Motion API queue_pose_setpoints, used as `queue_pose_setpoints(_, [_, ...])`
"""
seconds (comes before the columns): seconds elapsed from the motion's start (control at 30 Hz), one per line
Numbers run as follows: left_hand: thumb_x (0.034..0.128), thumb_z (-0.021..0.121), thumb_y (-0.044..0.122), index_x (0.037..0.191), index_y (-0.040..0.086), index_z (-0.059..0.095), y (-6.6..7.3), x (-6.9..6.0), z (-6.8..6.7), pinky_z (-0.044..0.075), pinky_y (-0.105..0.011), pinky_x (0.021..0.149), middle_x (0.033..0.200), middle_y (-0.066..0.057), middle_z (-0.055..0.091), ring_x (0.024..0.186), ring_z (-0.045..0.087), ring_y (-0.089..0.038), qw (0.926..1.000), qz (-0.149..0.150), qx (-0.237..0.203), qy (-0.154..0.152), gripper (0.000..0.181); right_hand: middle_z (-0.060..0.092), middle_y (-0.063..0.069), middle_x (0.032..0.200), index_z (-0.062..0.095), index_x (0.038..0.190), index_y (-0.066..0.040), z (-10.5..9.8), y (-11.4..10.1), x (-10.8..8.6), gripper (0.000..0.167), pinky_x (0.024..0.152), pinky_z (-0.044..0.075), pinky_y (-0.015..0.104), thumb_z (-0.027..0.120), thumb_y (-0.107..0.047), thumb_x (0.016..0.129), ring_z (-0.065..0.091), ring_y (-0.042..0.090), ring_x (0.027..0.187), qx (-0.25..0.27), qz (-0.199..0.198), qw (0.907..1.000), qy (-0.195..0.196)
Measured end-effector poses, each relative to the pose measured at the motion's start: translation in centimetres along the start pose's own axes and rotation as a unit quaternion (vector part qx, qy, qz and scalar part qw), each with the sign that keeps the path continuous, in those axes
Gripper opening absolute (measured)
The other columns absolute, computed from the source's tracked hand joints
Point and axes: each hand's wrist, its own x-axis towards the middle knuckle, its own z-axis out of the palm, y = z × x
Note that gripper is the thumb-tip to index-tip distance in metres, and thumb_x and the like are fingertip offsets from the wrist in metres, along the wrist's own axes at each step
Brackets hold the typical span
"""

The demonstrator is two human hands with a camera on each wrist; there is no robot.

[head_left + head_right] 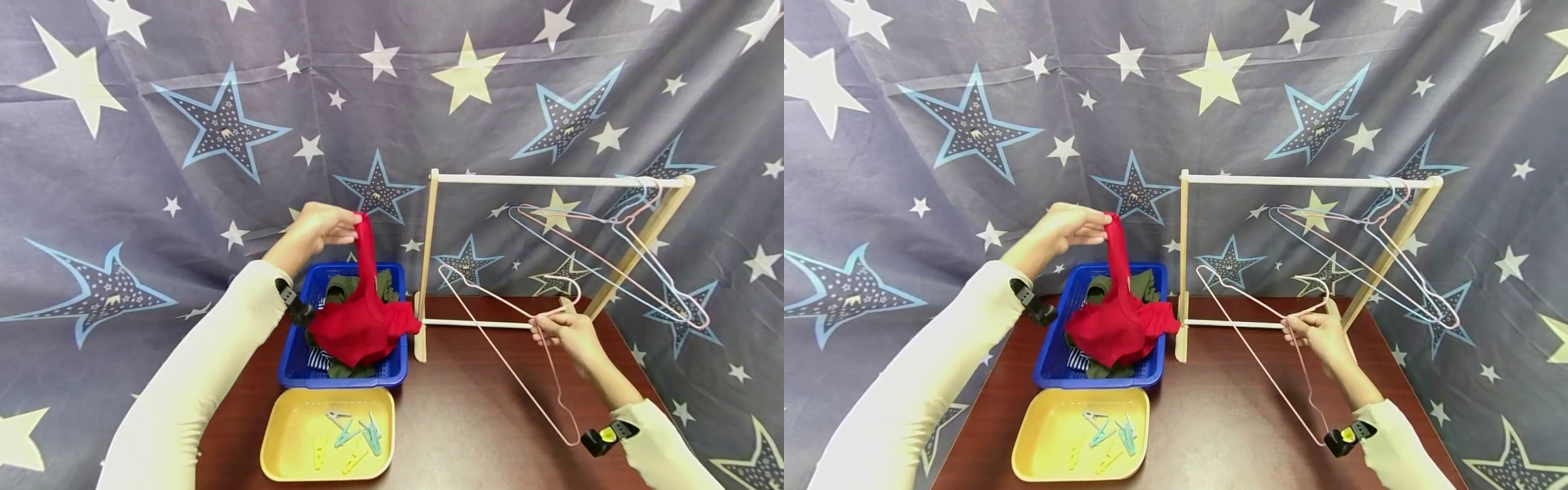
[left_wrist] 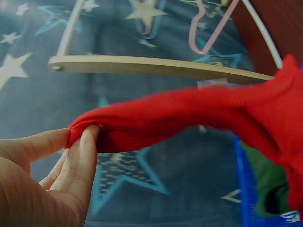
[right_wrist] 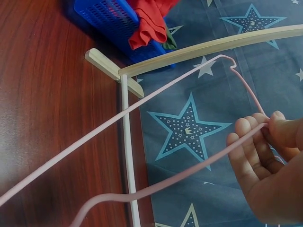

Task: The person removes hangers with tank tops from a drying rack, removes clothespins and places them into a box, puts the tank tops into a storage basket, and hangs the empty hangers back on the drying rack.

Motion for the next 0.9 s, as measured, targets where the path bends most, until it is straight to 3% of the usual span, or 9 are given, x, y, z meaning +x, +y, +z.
queue_pose_setpoints(0.33, [0.0855,0.070,-0.008,0.088,-0.002,0.068,-7.4,3.0,-0.2,0.061,-0.023,0.057,0.055,-0.002,0.067,0.048,0.067,-0.012,0.9977,-0.039,0.050,0.025,0.007,0.075,-0.011,0.077,0.059,0.117,0.025,0.1,0.0,-0.3,0.033,0.070,0.064,0.027,0.058,-0.005,0.102,0.073,0.006,0.072,0.003,0.002,1.0000,0.006])
queue_pose_setpoints(0.57, [0.0856,0.072,-0.007,0.101,-0.006,0.069,-11.7,4.8,-1.1,0.058,-0.021,0.053,0.056,-0.002,0.066,0.048,0.066,-0.011,0.9929,-0.082,0.065,0.056,0.015,0.075,-0.015,0.076,0.057,0.121,0.025,0.2,0.1,-0.4,0.036,0.070,0.063,0.026,0.057,-0.007,0.103,0.073,0.002,0.071,0.002,0.008,0.9999,0.008])
queue_pose_setpoints(0.73, [0.0851,0.070,-0.007,0.087,-0.002,0.065,-14.8,6.0,-1.8,0.058,-0.020,0.051,0.053,-0.002,0.063,0.044,0.063,-0.010,0.9863,-0.108,0.106,0.066,0.007,0.075,-0.016,0.076,0.057,0.121,0.024,0.2,0.3,-0.4,0.036,0.070,0.063,0.026,0.058,-0.007,0.103,0.072,0.002,0.070,0.001,0.011,0.9999,0.013])
queue_pose_setpoints(0.9, [0.0816,0.068,-0.010,0.075,0.000,0.065,-17.6,6.3,-2.5,0.057,-0.022,0.049,0.054,-0.003,0.064,0.044,0.061,-0.010,0.9790,-0.115,0.154,0.068,0.012,0.075,-0.015,0.077,0.060,0.118,0.021,0.0,0.3,-0.5,0.032,0.070,0.063,0.025,0.058,-0.006,0.103,0.073,0.004,0.072,0.002,0.013,0.9998,0.016])
